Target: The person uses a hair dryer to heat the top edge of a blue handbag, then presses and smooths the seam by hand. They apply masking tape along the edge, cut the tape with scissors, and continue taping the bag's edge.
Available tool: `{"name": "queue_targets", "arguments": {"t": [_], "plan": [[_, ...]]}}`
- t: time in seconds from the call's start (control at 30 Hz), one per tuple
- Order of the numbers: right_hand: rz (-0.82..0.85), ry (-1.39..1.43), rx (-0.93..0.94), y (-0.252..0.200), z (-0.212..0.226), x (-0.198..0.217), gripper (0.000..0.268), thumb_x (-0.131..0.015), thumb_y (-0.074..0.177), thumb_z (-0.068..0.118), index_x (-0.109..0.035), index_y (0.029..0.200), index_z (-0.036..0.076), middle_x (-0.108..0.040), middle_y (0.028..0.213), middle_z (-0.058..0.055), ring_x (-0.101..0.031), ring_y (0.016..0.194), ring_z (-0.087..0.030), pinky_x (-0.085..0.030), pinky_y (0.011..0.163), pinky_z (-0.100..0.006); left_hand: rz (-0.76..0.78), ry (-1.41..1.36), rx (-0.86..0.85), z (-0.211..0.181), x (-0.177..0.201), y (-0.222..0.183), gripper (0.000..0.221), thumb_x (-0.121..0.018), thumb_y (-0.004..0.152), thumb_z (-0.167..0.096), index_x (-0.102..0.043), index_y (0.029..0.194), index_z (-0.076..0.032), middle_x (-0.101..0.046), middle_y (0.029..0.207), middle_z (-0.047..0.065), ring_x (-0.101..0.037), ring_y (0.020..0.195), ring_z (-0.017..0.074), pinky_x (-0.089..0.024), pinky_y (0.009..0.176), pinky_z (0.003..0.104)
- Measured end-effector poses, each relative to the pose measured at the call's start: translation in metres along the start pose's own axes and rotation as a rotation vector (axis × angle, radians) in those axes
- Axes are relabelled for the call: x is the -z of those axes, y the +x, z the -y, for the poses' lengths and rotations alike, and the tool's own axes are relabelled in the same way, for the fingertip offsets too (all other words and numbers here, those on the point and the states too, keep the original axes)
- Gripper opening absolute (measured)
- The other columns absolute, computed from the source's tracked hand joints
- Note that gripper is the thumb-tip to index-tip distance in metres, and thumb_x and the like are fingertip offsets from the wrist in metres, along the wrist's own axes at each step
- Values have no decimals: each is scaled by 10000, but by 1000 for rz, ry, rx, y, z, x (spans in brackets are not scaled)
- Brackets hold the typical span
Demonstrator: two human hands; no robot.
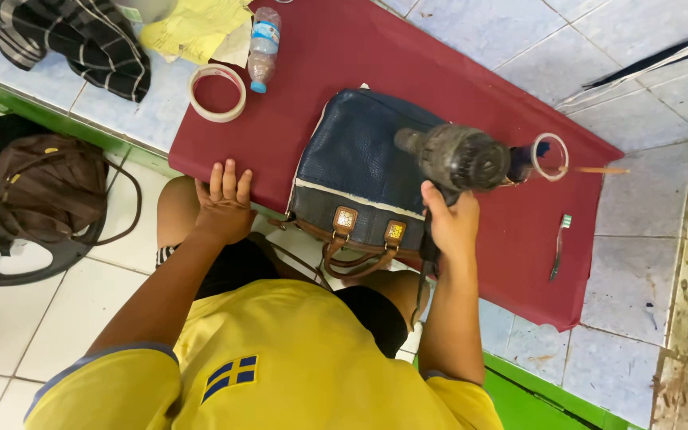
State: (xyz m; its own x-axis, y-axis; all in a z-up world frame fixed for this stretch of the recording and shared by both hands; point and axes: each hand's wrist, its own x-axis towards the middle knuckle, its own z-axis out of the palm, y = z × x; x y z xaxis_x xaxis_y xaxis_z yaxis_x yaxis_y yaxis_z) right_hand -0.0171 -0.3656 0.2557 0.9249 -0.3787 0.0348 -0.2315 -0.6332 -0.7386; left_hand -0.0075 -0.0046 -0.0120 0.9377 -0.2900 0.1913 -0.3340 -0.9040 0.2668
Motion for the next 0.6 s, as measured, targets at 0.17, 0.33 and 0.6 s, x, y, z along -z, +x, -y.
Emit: {"name": "queue_targets", "arguments": {"t": [0.17,0.33,0.6], "plan": [[40,-109,57,2,10,-10,445,-794,896,422,-692,602,104,-629,538,-78,-662,590,-278,-512,653,-382,-8,10,10,0,-3,-1,1097,-773,800,-296,-93,1645,-127,-8,1685,267,12,1522,495,-239,1060,839],[23,-118,32,3,19,-15,440,-789,876,426,-687,593,104,-624,510,-70,-690,580,-250,-528,638,-349,-90,43,-15,1,-6,-1,1015,-740,846,-279,-137,1646,-116,-61,1680,272,-27,1519,490,-272,1041,818],[27,-125,27,5,12,-15,435,-809,859,421,-685,605,91,-611,507,-86,-677,575,-264,-511,600,-386,-49,19,-1,5,-18,-3,1104,-787,791,-298,-113,1651,-140,-21,1691,255,-21,1525,485,-234,1050,838]]}}
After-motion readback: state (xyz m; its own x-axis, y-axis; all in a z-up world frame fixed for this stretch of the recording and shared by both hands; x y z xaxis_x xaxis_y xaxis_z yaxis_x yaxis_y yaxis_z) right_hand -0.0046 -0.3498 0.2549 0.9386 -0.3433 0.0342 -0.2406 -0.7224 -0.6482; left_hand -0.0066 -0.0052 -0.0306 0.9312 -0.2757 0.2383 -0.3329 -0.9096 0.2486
